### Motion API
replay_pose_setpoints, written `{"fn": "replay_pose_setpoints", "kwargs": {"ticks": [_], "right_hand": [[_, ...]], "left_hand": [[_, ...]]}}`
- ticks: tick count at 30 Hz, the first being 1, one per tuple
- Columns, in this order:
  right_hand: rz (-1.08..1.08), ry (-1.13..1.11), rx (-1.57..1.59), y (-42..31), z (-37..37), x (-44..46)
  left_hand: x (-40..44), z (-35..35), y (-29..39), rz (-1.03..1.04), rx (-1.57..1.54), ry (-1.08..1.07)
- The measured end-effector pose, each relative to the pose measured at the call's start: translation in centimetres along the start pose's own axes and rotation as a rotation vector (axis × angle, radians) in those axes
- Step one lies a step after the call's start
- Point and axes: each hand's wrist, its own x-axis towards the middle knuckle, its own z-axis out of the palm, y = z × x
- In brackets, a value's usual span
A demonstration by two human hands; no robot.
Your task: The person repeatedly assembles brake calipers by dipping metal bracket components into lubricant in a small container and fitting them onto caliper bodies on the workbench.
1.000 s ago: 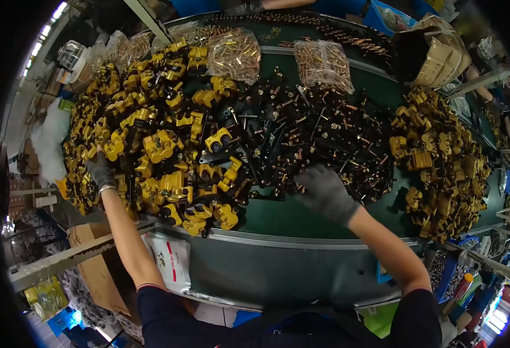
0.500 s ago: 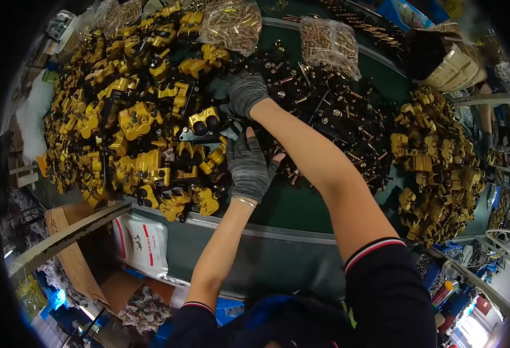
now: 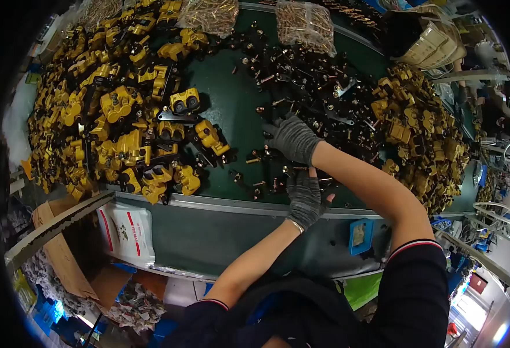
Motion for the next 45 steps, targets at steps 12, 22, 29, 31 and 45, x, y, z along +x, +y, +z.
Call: {"fn": "replay_pose_setpoints", "kwargs": {"ticks": [12, 22, 29, 31, 45], "right_hand": [[0.158, 0.167, 0.043, -0.7, 4.7, -13.1], [0.424, 0.403, 0.354, -8.3, 2.6, -23.4], [0.427, 0.371, 0.551, -17.1, 6.2, -29.0], [0.438, 0.401, 0.682, -19.6, 6.7, -30.3], [0.778, 0.929, 1.533, -20.0, 9.0, -32.6]], "left_hand": [[-2.0, -4.4, -7.3, -0.031, -0.32, 0.453], [0.9, -10.1, -9.1, 0.124, 0.04, 0.485], [4.4, -13.6, -15.1, 0.25, 1.156, -0.43], [4.6, -13.9, -14.6, 0.242, 1.18, -0.416], [-3.8, -8.7, 7.3, -0.09, -0.863, -0.762]]}}
